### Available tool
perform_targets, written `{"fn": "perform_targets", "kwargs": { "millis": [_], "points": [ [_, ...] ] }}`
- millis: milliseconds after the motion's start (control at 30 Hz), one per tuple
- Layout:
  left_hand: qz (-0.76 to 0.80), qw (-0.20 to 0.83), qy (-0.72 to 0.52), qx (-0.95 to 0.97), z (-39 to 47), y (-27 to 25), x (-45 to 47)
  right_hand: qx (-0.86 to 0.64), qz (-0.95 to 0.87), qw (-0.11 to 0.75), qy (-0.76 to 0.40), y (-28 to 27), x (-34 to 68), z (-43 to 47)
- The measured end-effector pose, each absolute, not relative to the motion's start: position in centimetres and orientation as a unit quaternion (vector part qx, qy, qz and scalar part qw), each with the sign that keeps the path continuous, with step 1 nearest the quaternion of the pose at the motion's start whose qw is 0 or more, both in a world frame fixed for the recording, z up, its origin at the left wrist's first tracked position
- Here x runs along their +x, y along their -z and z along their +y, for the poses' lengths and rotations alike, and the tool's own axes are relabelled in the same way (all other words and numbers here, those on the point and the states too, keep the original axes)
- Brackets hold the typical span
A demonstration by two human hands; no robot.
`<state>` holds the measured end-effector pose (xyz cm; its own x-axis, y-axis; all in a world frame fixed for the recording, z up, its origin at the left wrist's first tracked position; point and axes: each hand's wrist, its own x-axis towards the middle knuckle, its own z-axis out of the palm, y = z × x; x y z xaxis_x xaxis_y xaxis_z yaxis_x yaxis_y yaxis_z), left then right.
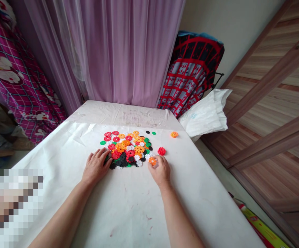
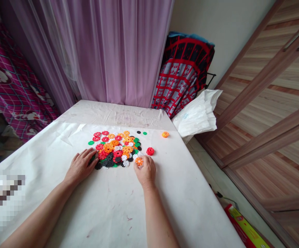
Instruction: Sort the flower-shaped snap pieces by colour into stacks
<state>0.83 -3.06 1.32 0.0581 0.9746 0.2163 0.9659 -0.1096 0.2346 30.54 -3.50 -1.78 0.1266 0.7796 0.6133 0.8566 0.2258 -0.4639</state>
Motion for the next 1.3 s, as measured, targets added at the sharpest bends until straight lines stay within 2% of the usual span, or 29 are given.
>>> {"fn": "perform_targets", "kwargs": {
  "millis": [67,200,1300],
  "points": [
    [0.664,0.010,-0.163,0.730,-3.0,-1.3,0.8,-0.663,-0.611,0.426,0.076,2.2,32.3,-3.2],
    [0.664,0.010,-0.159,0.731,-3.0,-1.4,0.8,-0.721,-0.571,0.379,0.105,2.9,34.8,-3.2],
    [0.666,0.003,-0.165,0.728,-2.9,-1.0,0.7,-0.712,-0.597,0.364,0.065,3.8,41.4,4.9]
  ]
}}
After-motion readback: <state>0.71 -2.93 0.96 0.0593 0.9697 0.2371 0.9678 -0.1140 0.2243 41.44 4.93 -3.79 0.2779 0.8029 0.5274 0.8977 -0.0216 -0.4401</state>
